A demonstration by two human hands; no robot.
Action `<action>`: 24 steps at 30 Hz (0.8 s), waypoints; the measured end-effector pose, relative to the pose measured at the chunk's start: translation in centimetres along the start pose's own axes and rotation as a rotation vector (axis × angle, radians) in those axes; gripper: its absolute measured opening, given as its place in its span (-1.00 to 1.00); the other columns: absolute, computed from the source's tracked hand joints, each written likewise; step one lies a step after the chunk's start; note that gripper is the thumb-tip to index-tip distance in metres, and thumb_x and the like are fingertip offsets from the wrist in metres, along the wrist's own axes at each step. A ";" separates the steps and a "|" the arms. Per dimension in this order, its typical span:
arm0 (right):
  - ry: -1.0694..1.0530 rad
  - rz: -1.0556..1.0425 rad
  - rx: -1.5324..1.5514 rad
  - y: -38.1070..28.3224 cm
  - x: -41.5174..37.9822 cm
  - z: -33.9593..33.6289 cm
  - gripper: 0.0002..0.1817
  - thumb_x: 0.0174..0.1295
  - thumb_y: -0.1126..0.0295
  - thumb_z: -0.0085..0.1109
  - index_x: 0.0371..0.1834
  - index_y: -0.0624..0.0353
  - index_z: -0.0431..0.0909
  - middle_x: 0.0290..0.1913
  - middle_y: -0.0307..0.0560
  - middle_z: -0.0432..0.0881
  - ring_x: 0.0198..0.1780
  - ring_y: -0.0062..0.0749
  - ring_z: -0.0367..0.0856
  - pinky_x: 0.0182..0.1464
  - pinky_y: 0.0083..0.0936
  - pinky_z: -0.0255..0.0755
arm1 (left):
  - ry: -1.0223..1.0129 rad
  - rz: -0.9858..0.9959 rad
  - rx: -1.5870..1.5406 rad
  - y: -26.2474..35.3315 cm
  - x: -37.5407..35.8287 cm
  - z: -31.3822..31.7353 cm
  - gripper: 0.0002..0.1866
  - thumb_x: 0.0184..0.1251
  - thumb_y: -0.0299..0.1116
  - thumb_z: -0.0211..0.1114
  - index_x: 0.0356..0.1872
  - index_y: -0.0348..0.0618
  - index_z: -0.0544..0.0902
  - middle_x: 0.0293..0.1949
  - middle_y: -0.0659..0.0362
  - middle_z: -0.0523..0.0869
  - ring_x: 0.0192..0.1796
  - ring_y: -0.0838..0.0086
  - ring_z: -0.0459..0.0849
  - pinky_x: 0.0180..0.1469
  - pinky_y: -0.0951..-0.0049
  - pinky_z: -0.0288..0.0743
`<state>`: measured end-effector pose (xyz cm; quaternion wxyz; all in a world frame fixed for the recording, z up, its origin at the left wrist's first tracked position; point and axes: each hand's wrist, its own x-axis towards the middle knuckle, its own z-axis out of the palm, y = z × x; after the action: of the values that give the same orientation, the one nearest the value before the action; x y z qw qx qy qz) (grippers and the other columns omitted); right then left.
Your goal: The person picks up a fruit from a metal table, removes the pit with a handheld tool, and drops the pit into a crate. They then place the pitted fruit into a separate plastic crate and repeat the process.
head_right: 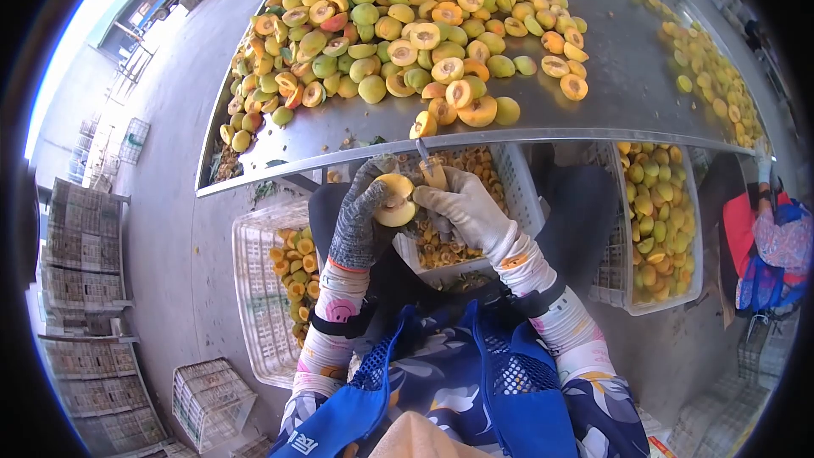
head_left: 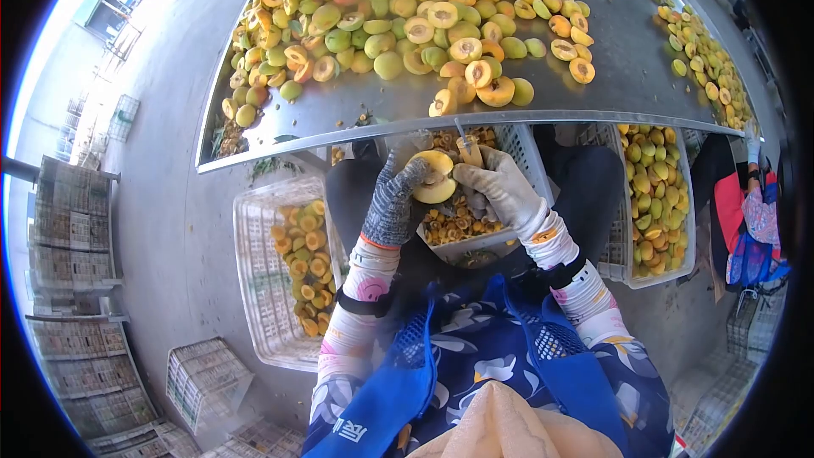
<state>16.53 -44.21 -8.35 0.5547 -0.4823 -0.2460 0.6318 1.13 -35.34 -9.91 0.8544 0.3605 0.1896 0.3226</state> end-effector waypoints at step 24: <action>0.112 -0.392 -1.547 2.7 -0.7 1.0 -0.70 0.32 0.17 0.02 -0.28 0.22 0.30 -0.63 0.13 0.50 -0.50 0.10 0.57 -0.48 -0.11 0.43 | 0.117 0.037 0.379 -4.4 4.1 -6.7 -0.33 0.39 0.21 -0.04 0.11 -0.26 0.47 -0.08 0.11 0.62 -0.07 0.42 0.62 0.00 0.43 0.53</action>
<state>14.35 -45.36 -9.95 0.1753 -0.7092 -0.6667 0.1476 2.18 -31.54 -18.05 0.7526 0.4992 0.2896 0.3171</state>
